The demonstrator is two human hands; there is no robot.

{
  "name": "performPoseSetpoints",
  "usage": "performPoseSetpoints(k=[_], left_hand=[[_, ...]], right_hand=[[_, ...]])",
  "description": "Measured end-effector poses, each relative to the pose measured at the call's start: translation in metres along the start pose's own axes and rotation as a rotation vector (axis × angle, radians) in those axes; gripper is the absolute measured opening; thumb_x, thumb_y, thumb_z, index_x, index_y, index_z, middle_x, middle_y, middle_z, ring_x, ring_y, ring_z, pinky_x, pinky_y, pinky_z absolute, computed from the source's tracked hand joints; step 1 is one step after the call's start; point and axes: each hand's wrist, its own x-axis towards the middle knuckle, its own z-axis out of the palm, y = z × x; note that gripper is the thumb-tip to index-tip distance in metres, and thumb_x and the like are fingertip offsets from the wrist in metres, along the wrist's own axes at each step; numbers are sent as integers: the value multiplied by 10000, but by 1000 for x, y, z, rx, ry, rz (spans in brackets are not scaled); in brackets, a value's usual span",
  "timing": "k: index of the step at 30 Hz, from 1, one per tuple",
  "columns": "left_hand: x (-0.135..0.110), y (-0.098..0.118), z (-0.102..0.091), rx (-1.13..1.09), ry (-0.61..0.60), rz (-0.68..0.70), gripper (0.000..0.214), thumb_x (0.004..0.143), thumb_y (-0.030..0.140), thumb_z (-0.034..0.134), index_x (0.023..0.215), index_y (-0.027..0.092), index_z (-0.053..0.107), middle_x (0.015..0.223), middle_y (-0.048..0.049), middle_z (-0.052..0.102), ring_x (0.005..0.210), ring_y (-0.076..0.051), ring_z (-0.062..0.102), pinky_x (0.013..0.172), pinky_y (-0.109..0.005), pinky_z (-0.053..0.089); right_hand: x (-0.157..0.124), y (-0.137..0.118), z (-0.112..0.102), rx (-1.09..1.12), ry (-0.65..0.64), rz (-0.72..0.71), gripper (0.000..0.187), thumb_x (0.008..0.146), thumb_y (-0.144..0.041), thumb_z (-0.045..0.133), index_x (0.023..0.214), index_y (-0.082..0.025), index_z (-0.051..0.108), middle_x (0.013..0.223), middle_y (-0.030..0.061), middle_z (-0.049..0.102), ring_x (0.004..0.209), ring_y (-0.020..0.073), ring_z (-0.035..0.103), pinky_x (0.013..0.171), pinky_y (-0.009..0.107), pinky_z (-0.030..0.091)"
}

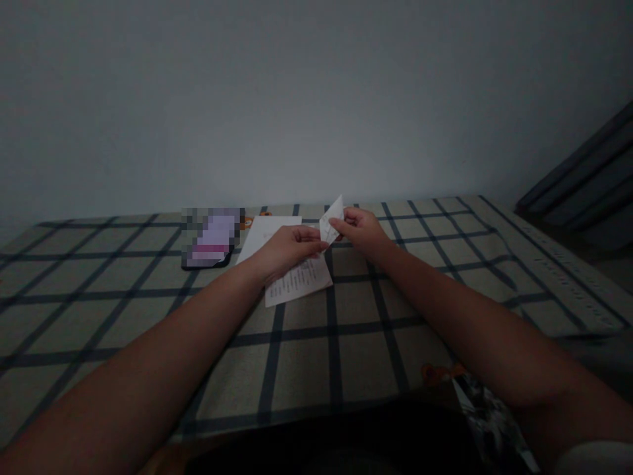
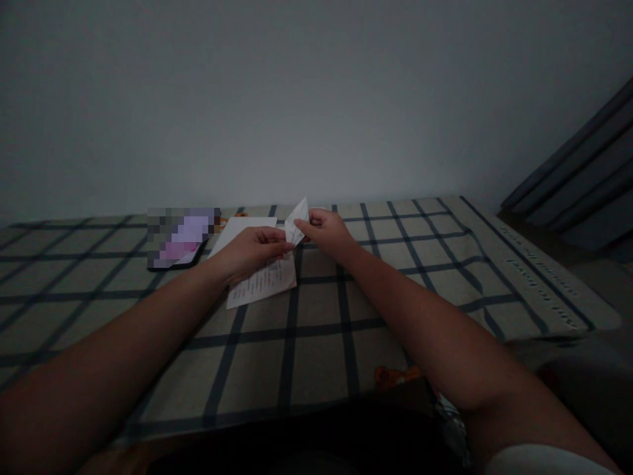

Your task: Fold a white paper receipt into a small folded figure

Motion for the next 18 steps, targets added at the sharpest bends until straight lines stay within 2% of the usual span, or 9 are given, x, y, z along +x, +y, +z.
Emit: performPoseSetpoints(k=[11, 18], left_hand=[[-2, 5, -1, 59, -6, 41, 182, 708, 282, 740, 839, 165, 696, 709, -8, 634, 593, -106, 524, 548, -236, 368], [-2, 6, 1, 123, -31, -26, 207, 770, 357, 674, 731, 159, 721, 712, -57, 680, 563, -107, 513, 533, -237, 391]], right_hand=[[-2, -3, 0, -9, 0, -6, 281, 789, -418, 644, 796, -138, 620, 691, 10, 616, 623, 116, 568, 580, 248, 464], [0, -4, -2, -22, 29, -6, 276, 785, -425, 646, 802, -150, 620, 712, 18, 634, 616, 111, 562, 564, 240, 470]])
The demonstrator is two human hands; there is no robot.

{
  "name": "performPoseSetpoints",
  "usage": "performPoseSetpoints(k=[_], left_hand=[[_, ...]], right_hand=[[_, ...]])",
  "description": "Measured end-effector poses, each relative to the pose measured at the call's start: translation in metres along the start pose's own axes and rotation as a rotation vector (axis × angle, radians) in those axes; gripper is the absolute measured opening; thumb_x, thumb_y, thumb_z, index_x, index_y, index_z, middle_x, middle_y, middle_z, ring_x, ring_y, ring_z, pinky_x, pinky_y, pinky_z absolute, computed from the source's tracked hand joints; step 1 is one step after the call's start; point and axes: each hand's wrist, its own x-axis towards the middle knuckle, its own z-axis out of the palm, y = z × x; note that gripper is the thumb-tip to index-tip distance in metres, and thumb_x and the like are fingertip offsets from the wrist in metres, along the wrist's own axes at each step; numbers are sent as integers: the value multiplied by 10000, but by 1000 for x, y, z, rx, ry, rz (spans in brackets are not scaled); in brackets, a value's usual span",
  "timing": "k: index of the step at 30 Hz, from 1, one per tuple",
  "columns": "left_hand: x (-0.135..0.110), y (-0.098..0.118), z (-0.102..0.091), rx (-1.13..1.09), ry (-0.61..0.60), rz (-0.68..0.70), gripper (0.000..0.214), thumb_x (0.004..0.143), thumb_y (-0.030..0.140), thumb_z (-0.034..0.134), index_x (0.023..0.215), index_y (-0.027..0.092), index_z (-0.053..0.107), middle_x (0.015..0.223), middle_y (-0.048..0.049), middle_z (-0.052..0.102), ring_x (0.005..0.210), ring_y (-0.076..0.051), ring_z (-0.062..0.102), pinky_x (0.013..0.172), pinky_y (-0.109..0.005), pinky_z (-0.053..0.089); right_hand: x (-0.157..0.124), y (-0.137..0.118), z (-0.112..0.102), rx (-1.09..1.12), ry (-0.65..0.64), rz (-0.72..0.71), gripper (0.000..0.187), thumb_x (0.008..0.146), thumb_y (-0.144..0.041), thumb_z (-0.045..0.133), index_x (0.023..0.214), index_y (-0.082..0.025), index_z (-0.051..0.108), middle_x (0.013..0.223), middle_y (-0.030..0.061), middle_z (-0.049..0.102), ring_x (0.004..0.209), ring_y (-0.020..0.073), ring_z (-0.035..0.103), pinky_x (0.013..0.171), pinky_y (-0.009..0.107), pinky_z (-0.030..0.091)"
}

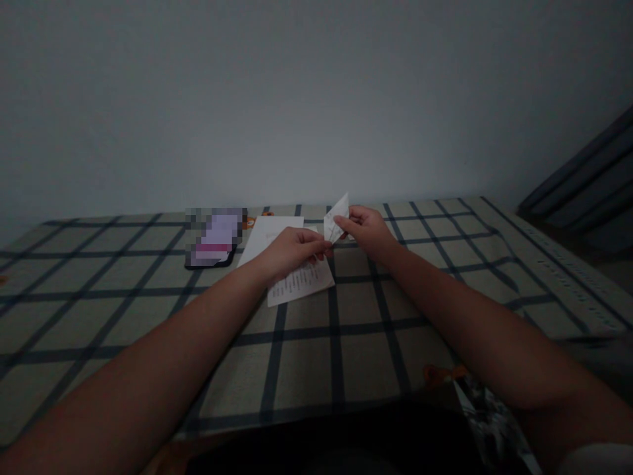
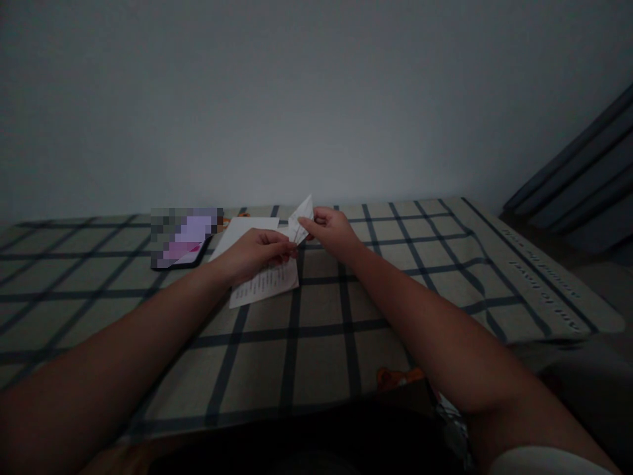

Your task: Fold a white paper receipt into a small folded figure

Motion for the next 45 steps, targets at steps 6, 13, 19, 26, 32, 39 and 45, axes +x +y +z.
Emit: performPoseSetpoints(k=[6, 13, 19, 26, 32, 39, 45], left_hand=[[1, -3, -2, -94, -23, 45, 173, 737, 331, 729, 779, 164, 730, 756, -52, 695, 598, -101, 542, 570, -232, 407], [-1, -3, 0, -90, -61, 46, 198, 711, 334, 755, 761, 154, 691, 704, -24, 645, 610, -109, 543, 574, -236, 409], [-2, 0, 2, -161, -53, 10, 209, 719, 343, 741, 794, 153, 693, 746, -33, 667, 616, -109, 563, 601, -245, 444], [0, 1, -1, -39, 20, -19, 333, 800, 472, 644, 737, 147, 689, 620, -43, 630, 522, -109, 520, 512, -242, 398], [-2, 4, -2, -47, -46, -10, 226, 779, 389, 677, 758, 164, 685, 635, -23, 624, 531, -102, 505, 513, -233, 386], [-3, 0, -3, -25, -71, 32, 218, 768, 383, 692, 733, 173, 646, 623, 2, 577, 534, -101, 477, 505, -236, 340], [-5, 1, -2, 42, -51, 61, 227, 733, 371, 725, 683, 181, 610, 557, 36, 515, 500, -90, 437, 500, -233, 319]], right_hand=[[0, 2, 0, -4, 31, -2, 266, 788, -411, 644, 767, -149, 608, 667, 5, 615, 595, 106, 555, 551, 232, 461], [1, 2, 1, 18, 24, 5, 267, 788, -411, 642, 825, -147, 628, 712, 15, 636, 606, 110, 562, 556, 235, 465], [-1, 1, 1, 9, -26, -9, 278, 793, -426, 642, 803, -150, 613, 696, 11, 622, 618, 116, 568, 571, 243, 471], [-3, -3, 5, 6, -85, -31, 268, 791, -416, 643, 806, -148, 630, 719, 11, 629, 648, 118, 574, 594, 242, 472], [-2, 2, 3, 10, -82, -24, 272, 798, -409, 637, 775, -139, 618, 705, 10, 612, 654, 120, 574, 593, 243, 460], [-2, 2, 3, 5, -66, 0, 276, 788, -419, 642, 771, -146, 608, 708, 9, 615, 653, 121, 573, 610, 253, 471], [-2, 1, 2, -5, -56, -26, 280, 791, -433, 634, 787, -154, 609, 712, 13, 619, 649, 127, 571, 602, 254, 467]])
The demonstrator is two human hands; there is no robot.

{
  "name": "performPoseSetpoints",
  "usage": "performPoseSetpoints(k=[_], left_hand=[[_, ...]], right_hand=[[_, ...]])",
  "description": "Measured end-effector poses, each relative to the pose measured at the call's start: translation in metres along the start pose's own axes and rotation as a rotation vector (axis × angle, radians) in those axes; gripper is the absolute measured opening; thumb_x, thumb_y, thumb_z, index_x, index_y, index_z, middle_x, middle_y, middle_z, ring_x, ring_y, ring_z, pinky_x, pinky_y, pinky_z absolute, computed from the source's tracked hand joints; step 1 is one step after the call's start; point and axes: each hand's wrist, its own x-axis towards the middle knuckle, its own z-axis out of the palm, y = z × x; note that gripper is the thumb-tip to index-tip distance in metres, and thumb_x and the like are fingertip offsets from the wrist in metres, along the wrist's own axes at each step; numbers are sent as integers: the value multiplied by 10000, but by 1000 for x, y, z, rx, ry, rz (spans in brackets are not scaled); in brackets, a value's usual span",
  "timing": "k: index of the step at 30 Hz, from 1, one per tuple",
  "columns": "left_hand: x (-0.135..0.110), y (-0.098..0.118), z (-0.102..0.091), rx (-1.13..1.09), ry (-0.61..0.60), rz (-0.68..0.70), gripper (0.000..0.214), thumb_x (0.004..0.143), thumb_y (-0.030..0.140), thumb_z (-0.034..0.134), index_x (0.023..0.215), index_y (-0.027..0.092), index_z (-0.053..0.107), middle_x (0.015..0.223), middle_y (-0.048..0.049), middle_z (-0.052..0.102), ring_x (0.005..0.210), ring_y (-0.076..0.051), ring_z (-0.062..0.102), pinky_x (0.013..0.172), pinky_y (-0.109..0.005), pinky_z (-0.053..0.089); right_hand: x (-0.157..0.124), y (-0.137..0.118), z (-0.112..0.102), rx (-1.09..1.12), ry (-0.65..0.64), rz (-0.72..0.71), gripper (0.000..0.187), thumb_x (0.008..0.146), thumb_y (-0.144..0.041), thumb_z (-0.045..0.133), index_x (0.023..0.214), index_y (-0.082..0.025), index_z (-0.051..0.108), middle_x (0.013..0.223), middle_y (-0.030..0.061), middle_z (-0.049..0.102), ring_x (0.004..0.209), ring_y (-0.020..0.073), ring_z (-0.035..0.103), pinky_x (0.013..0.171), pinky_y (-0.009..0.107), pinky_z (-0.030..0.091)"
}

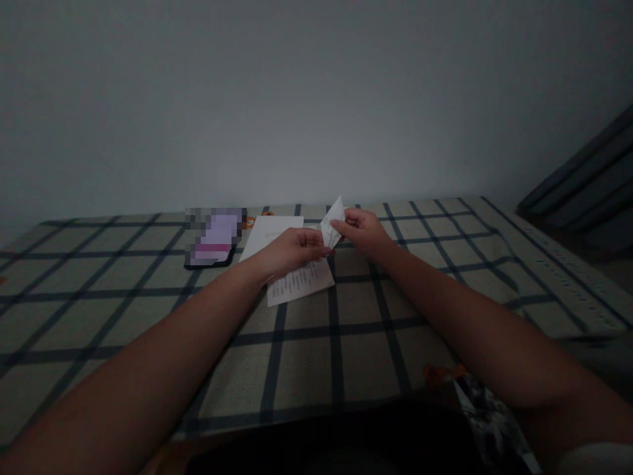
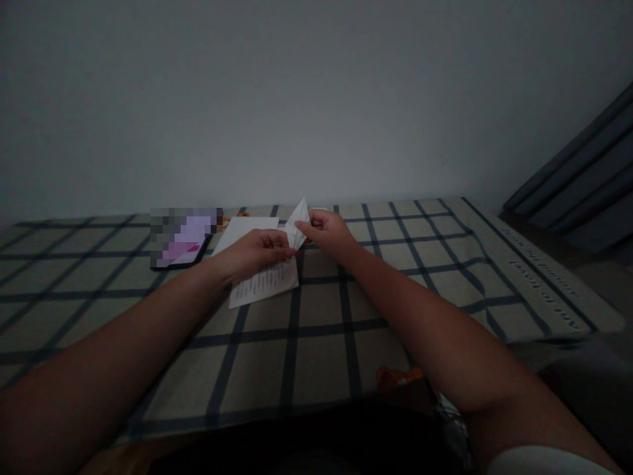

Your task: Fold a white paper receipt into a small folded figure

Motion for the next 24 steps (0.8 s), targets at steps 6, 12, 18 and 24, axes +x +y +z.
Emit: performPoseSetpoints(k=[6, 12, 18, 24], left_hand=[[6, -5, 1, -143, 140, -47, 285, 765, 417, 661, 710, 138, 687, 663, -63, 655, 591, -140, 573, 574, -271, 427], [1, 2, 1, -5, 220, 33, 284, 780, 423, 663, 691, 155, 637, 584, -5, 588, 506, -97, 491, 490, -231, 353], [-2, 1, 2, 65, 206, 66, 239, 790, 377, 649, 731, 145, 652, 587, 4, 571, 512, -98, 483, 480, -224, 343], [1, -2, 3, 85, 273, 123, 270, 794, 420, 645, 756, 153, 651, 610, 5, 569, 525, -101, 482, 488, -223, 368]], right_hand=[[1, 1, 1, -33, -84, -26, 271, 795, -416, 636, 751, -150, 604, 705, 12, 603, 644, 120, 551, 589, 247, 442], [1, 2, 1, -24, -101, -6, 255, 797, -402, 635, 769, -150, 605, 738, 18, 618, 668, 124, 570, 613, 252, 465], [2, 7, 2, 59, -162, 73, 263, 744, -368, 695, 844, -135, 623, 812, 47, 666, 713, 138, 616, 641, 265, 501], [4, 9, 1, 80, -130, 158, 270, 696, -359, 733, 813, -137, 632, 777, 44, 673, 700, 142, 619, 632, 266, 508]])
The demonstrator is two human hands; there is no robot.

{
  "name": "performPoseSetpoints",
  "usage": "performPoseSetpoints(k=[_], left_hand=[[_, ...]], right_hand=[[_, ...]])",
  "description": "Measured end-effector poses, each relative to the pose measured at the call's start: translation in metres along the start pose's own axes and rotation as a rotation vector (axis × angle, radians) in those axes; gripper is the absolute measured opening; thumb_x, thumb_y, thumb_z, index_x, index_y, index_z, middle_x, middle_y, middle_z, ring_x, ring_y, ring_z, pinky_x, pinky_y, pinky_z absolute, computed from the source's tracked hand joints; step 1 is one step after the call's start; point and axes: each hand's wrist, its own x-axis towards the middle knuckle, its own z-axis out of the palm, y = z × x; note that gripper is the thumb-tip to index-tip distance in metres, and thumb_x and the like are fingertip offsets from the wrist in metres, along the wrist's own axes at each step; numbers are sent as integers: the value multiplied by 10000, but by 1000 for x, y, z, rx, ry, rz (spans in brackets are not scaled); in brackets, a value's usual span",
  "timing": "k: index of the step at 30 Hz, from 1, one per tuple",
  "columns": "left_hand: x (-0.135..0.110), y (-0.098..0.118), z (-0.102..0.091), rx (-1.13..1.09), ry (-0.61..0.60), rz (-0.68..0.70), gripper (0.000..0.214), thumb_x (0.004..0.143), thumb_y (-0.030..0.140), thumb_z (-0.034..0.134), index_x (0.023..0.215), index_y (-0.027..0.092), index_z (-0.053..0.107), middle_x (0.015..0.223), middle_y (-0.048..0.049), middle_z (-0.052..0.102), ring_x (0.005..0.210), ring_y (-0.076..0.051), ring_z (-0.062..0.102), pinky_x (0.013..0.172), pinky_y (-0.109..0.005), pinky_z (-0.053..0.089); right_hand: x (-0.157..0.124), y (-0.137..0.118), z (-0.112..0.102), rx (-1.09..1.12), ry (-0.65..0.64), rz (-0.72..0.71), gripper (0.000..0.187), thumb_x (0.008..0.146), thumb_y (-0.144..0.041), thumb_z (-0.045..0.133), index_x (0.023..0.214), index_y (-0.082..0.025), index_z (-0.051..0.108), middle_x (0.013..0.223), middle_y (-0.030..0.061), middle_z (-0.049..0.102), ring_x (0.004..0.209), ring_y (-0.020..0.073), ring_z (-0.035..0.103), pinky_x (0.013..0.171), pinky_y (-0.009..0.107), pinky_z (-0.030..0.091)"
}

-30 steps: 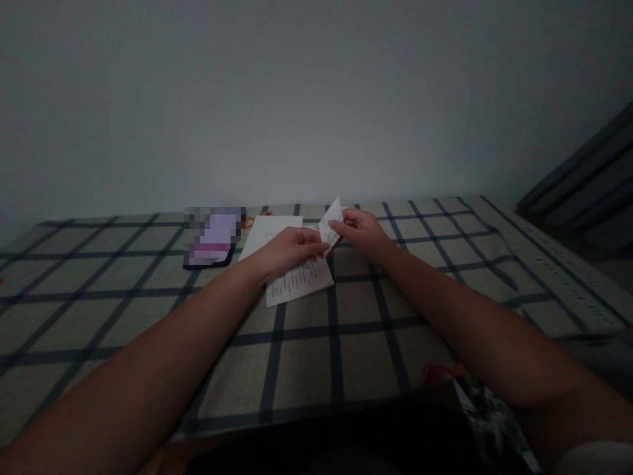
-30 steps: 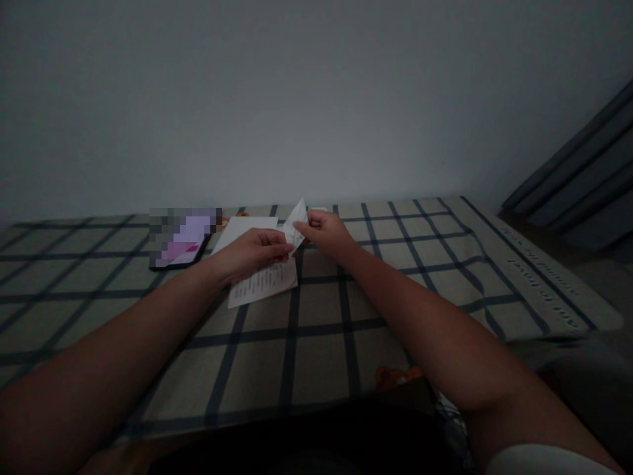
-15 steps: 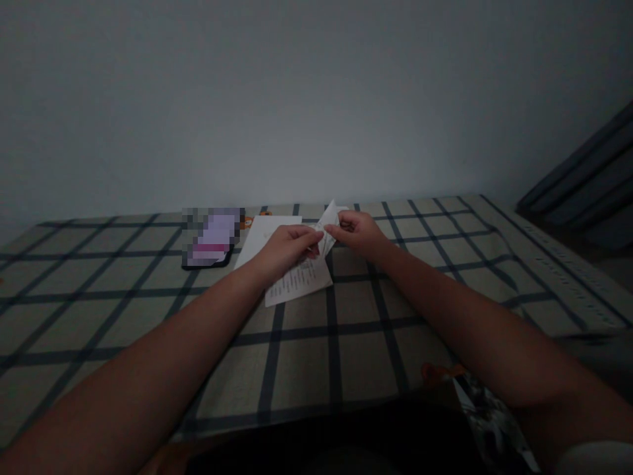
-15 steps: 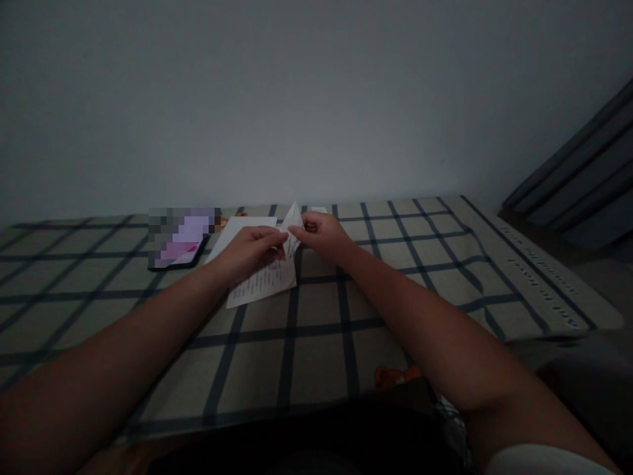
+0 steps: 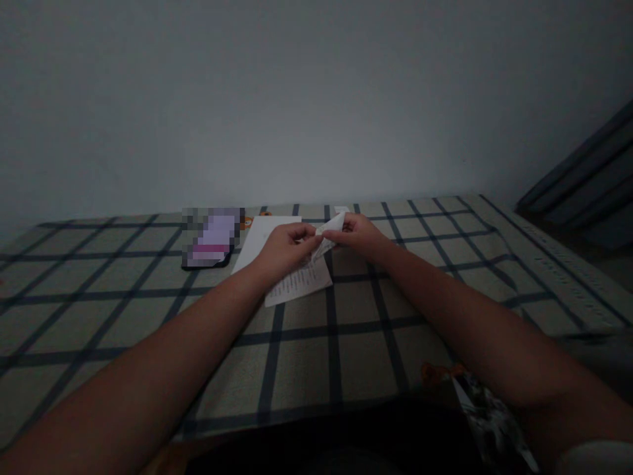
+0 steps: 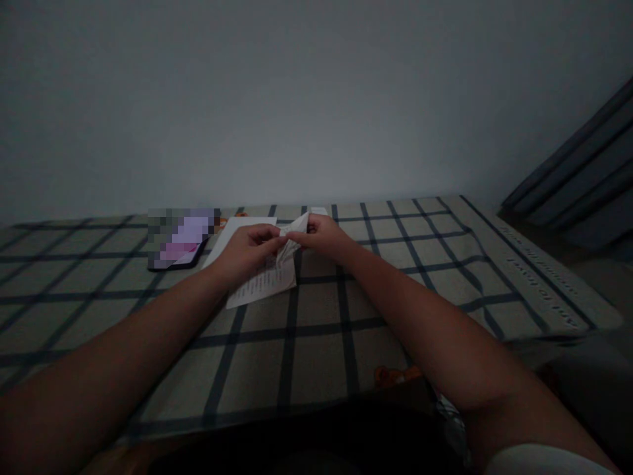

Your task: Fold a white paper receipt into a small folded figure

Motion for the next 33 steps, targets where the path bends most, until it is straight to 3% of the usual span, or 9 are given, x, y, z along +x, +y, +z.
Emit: performPoseSetpoints(k=[3, 6, 16, 23, 29, 33], left_hand=[[1, 1, -1, 51, 9, 30, 285, 796, 440, 637, 777, 157, 662, 637, -2, 589, 551, -109, 497, 505, -227, 390], [2, 0, -1, 122, 6, 63, 267, 800, 422, 630, 788, 158, 662, 659, -4, 603, 578, -116, 516, 524, -230, 404], [0, 1, -2, 329, 83, 137, 321, 848, 452, 578, 840, 156, 703, 787, -55, 703, 665, -153, 599, 598, -266, 448], [-1, 4, -2, 490, 113, 204, 288, 853, 422, 587, 851, 175, 736, 802, -60, 727, 689, -164, 619, 658, -290, 461], [2, -1, -2, 367, 115, 164, 274, 855, 382, 580, 902, 165, 741, 856, -63, 745, 715, -171, 644, 674, -292, 489], [2, -2, -3, 403, 113, 176, 247, 835, 369, 605, 880, 177, 752, 825, -54, 746, 690, -165, 642, 655, -285, 483]], right_hand=[[0, 0, 0, 31, 3, 26, 273, 693, -355, 736, 831, -145, 628, 784, 39, 668, 708, 141, 617, 627, 257, 510], [0, 0, -2, -2, 22, -44, 288, 709, -368, 727, 884, -158, 637, 819, 29, 658, 687, 126, 595, 605, 244, 495], [0, -6, -9, -296, 63, -209, 215, 752, -341, 671, 820, -138, 683, 798, 49, 680, 742, 146, 595, 687, 277, 458], [-4, -11, -6, -586, 54, -414, 148, 792, -271, 634, 806, -134, 688, 748, 33, 659, 695, 126, 554, 661, 258, 406], [-2, -10, -7, -594, 108, -388, 149, 789, -284, 617, 792, -142, 665, 731, 22, 632, 668, 124, 515, 638, 257, 376], [-3, -7, -9, -585, 70, -355, 173, 795, -298, 615, 815, -132, 662, 738, 23, 621, 661, 122, 507, 622, 253, 364]])
